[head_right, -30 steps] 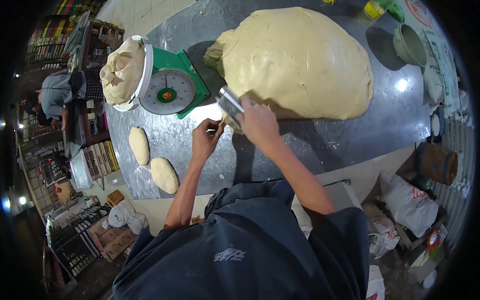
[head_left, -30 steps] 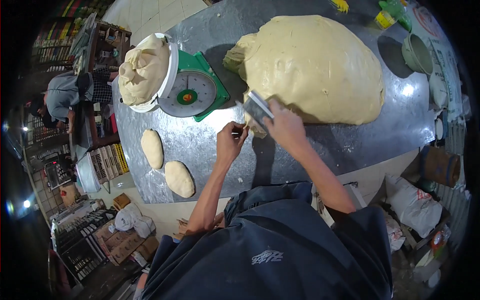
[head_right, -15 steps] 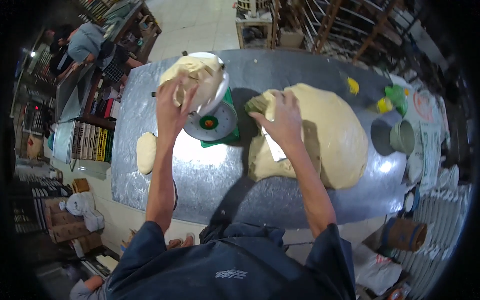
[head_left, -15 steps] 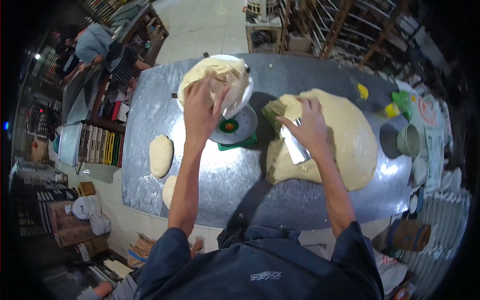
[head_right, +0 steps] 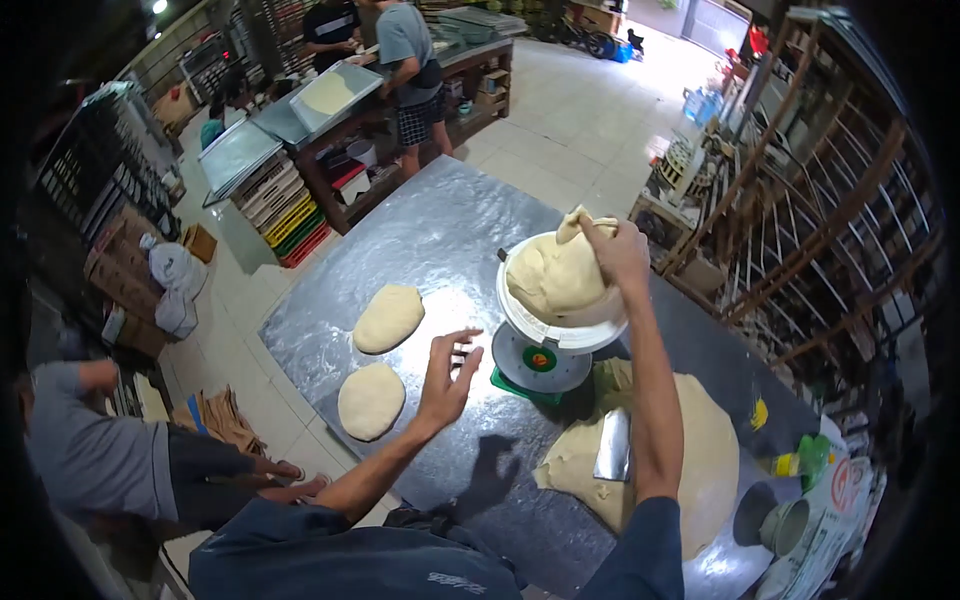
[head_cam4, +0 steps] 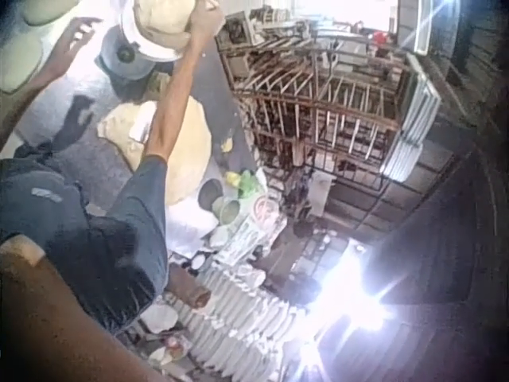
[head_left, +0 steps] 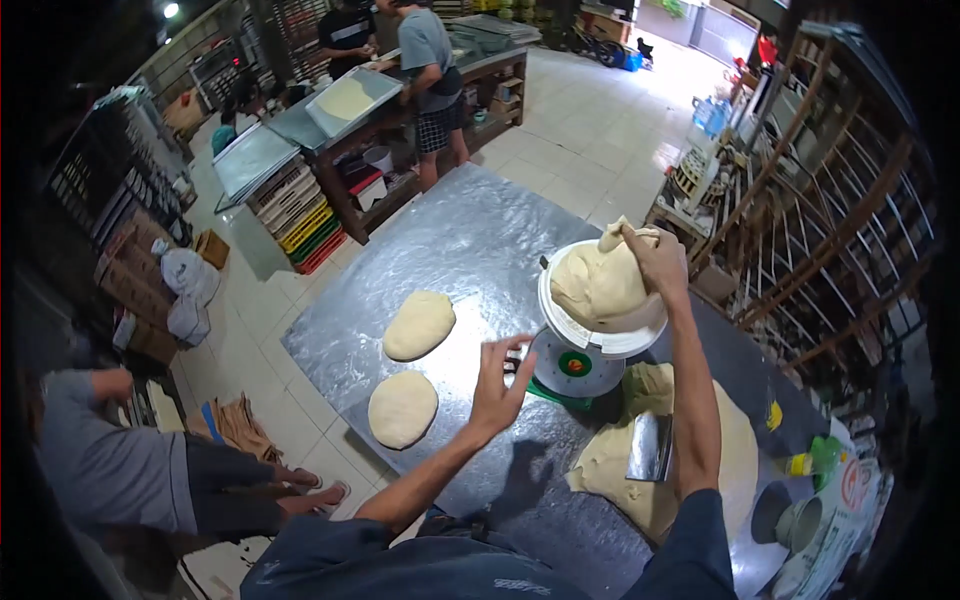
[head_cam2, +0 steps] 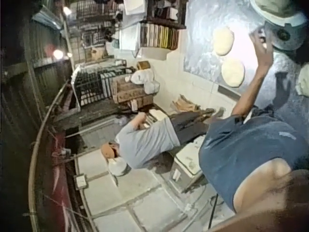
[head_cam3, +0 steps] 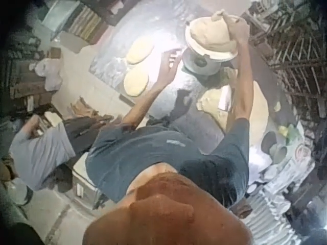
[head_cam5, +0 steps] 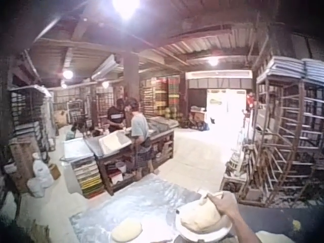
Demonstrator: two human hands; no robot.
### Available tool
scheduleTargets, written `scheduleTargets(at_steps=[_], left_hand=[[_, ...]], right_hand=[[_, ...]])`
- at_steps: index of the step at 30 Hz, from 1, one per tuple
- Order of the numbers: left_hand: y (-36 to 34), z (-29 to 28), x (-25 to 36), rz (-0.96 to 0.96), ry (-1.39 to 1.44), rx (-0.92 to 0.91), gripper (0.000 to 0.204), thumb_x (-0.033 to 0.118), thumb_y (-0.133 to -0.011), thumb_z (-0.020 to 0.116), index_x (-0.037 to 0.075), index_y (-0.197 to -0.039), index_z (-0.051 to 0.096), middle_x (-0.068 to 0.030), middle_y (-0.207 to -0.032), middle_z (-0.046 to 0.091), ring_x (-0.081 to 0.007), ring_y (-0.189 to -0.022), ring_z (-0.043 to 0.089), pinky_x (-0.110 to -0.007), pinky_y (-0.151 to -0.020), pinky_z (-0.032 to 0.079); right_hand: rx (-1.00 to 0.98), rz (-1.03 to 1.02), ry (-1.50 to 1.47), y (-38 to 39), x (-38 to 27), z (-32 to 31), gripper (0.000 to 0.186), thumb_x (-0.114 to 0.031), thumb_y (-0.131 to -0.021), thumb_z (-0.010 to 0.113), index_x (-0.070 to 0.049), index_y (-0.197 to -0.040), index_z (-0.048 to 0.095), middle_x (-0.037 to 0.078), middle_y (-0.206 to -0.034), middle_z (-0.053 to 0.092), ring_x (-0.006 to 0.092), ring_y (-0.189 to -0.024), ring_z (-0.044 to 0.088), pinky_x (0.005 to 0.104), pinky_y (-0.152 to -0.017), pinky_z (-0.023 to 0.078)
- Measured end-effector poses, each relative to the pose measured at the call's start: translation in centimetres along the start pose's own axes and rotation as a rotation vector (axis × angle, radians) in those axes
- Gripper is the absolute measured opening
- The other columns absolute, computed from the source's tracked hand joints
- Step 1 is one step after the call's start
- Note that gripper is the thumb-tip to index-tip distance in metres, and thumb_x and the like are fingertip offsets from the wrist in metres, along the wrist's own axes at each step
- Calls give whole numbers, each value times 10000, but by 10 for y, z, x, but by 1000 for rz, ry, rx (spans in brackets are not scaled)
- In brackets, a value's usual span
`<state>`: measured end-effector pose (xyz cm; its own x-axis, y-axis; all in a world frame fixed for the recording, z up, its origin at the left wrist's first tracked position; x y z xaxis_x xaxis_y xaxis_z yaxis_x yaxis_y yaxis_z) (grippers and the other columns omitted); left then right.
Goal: The recorder prepares dough by collecting flour, weighing dough portions, and shaping them into rounds on a production table.
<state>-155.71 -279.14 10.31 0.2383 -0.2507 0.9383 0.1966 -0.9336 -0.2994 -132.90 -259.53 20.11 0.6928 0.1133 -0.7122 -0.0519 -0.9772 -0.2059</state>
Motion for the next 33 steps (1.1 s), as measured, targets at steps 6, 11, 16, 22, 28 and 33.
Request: scheduleTargets(at_steps=[6,11,16,22,28,33], left_hand=[[36,47,27,-684,1034,-214,683,593,-895,433,73,-1331,355,-183,-1262,461,-278,-1047,579,-373,-867,499],[82,48,-8,-704,889,128,606,545,-897,489,49,-1236,408,-118,-1161,524,-223,-1010,573,-351,-844,500],[145,-14,-87,-452,76,-93,521,481,-898,529,12,-1123,507,-155,-1008,590,-231,-910,575,-362,-788,481],[220,-26,-171,-633,-336,-290,600,478,-940,422,27,-1336,401,-236,-1304,447,-331,-1298,313,-415,-1055,244],[201,14,-172,-751,-353,351,693,505,-929,405,47,-1416,223,-240,-1412,261,-393,-1297,244,-508,-1058,182],[160,0,-185,-610,51,383,503,453,-933,484,-21,-1099,510,-170,-1015,590,-276,-892,582,-360,-816,466]], right_hand=[[104,-206,-83,160,-135,-19,324,-352,-796,667,-41,-887,674,160,-728,651,259,-656,656,346,-597,493],[-8,377,-716,277,-7,40,220,-234,-848,668,-23,-909,660,19,-771,644,94,-710,586,260,-645,463],[-74,669,-700,385,131,143,301,-262,-863,637,13,-984,632,119,-910,641,231,-875,595,339,-812,445],[166,46,119,393,84,161,618,-391,-839,576,-75,-1342,406,195,-1199,524,391,-1121,474,474,-972,349],[-632,1,115,325,83,237,679,-488,-843,547,-111,-1383,384,169,-1202,557,348,-1095,532,409,-896,431],[-647,266,-30,326,123,244,640,-592,-830,510,-74,-1203,561,240,-1029,626,371,-943,620,421,-796,484]])
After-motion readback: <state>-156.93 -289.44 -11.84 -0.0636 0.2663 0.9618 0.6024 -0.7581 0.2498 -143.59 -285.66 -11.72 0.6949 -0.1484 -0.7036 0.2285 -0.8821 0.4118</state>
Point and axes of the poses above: each hand's wrist, its own y-axis away from the middle knuckle, its own z-axis out of the palm, x = y × z, the point moved 6 cm from there along -y, towards the middle knuckle
